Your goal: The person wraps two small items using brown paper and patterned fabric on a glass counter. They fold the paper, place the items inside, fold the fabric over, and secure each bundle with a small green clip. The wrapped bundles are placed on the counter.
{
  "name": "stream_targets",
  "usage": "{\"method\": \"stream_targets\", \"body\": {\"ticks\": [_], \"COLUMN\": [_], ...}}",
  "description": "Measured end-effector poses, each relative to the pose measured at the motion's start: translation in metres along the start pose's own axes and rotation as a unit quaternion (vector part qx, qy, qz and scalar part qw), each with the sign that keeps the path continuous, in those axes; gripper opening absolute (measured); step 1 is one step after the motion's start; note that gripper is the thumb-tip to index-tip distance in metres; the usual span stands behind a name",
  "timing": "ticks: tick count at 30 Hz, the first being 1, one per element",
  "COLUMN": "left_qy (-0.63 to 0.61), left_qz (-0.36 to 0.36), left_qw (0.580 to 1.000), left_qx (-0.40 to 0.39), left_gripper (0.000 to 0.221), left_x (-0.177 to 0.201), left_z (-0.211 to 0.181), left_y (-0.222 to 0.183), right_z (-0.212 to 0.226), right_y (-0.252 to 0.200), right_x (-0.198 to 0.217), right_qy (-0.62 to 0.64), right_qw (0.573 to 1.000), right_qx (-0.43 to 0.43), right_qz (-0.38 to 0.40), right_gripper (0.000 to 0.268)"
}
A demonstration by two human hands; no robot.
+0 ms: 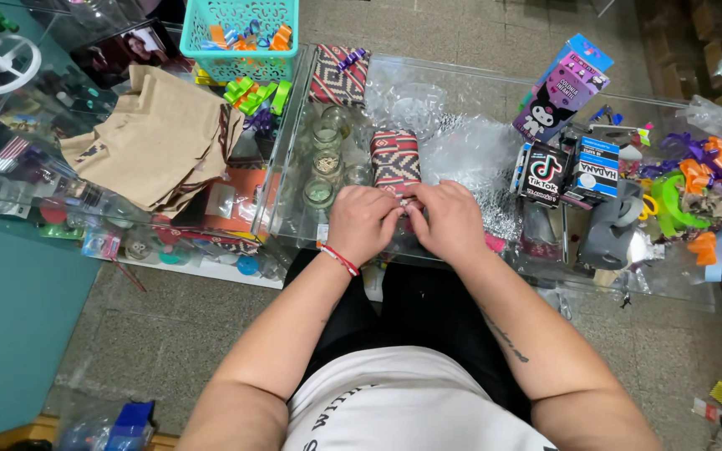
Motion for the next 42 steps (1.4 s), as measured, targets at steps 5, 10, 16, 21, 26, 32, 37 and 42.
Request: {"method": "stream_targets", "body": {"ticks": [5,10,16,21,26,32,37,42], "left_qy": [-0.006,-0.031,-0.057,-0.052,-0.055,-0.039,-0.040,-0.039], "left_qz": [0.009,0.014,0.013,0.025,0.032,0.026,0.025,0.009], "left_qw": [1.000,0.999,0.998,0.998,0.997,0.998,0.999,0.999], "left_qx": [0.002,0.007,0.014,0.026,0.034,0.035,0.020,0.028], "left_gripper": [0.003,0.007,0.004,0.004,0.004,0.003,0.001,0.005], "left_x": [-0.002,-0.002,0.005,0.001,-0.004,-0.013,-0.019,-0.016], "left_z": [0.004,0.004,0.001,0.003,0.008,0.002,-0.008,-0.007], "left_y": [-0.004,-0.005,0.001,0.001,-0.001,0.004,0.009,0.007], "right_z": [0.002,0.006,0.001,-0.034,-0.082,-0.122,-0.164,-0.184], "right_y": [-0.002,-0.002,0.000,-0.020,-0.091,-0.186,-0.226,-0.239], "right_x": [-0.002,0.001,0.005,0.025,0.097,0.167,0.167,0.139], "right_qy": [-0.018,-0.016,0.019,0.175,0.045,-0.170,-0.089,0.066], "right_qw": [1.000,1.000,1.000,0.979,0.980,0.924,0.866,0.806], "right_qx": [0.014,0.022,-0.004,-0.097,-0.172,-0.276,-0.474,-0.586], "right_qz": [0.004,-0.009,0.005,0.047,-0.095,-0.204,-0.133,-0.040], "right_gripper": [0.013,0.012,0.015,0.022,0.023,0.025,0.039,0.027]}}
Point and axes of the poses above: each hand's wrist, its own y-axis towards the middle knuckle, its own x-axis out of the back of the hand, z = x × y, the point moved 8 cm from there along y, towards the middle knuckle, and after that the axes turned 9 degrees about -y, right-handed, at the moved point
